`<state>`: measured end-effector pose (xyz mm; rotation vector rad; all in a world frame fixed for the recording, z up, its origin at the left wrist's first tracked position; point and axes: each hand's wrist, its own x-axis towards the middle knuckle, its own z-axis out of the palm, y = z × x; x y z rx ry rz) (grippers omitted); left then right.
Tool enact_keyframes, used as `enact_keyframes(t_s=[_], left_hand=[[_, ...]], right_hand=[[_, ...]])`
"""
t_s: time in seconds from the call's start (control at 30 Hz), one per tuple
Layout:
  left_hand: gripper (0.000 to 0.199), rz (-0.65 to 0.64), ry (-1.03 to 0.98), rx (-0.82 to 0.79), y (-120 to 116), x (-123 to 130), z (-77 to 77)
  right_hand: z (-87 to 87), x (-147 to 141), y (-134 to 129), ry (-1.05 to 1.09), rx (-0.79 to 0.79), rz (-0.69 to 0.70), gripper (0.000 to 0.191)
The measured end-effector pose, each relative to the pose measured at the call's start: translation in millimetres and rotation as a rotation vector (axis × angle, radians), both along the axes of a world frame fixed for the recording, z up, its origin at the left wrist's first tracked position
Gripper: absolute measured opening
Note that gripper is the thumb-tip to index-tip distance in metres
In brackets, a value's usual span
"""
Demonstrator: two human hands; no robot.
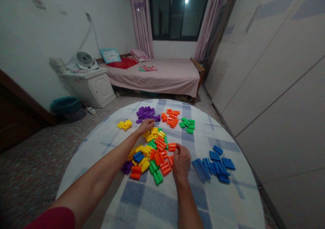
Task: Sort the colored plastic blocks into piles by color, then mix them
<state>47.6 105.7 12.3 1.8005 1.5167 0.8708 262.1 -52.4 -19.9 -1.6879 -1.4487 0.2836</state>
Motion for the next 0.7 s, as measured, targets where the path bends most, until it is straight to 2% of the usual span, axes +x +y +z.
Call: enact_keyframes(t_s=[0.1, 0.2, 0.3, 0.37, 0.5, 0.6, 0.7], left_hand=[[0.037, -0.104, 0.026, -0.023, -14.1, -6.5, 1.6], [0.044, -0.186, 0.098, 0.024, -29.3, -7.5, 0.9], [0.045, -0.084, 0.131, 0.081, -37.2, -3.9, -2.0], [0.045, -0.002, 0.078, 0.095, -38.7, -5.5, -4.6], [0.046, 0.109, -0.026, 0.119, -43.7, -28.1, -11.0], [0.048, 0.042, 0.015, 0.11, -54.6, -47.7, -14.3], [0.051, -0.045, 0.108, 0.141, -65.8, -52.1, -14.0]], right_hand=[[0.5, -0.4, 0.1, -0.005, -0.008, -0.002, 0.035], [0.2, -0.6, 0.5, -0.012, -0.002, -0.006, 0.035], [-0.5, -0.2, 0.7, -0.016, 0.0, -0.002, 0.035], [-0.5, 0.1, 0.7, -0.013, 0.001, 0.003, 0.036], [0.9, -0.3, 0.0, -0.005, -0.003, -0.004, 0.036], [2.0, -1.3, -0.3, -0.013, -0.014, -0.021, 0.036], [1.8, -1.7, -0.2, -0.022, -0.011, -0.021, 0.037]])
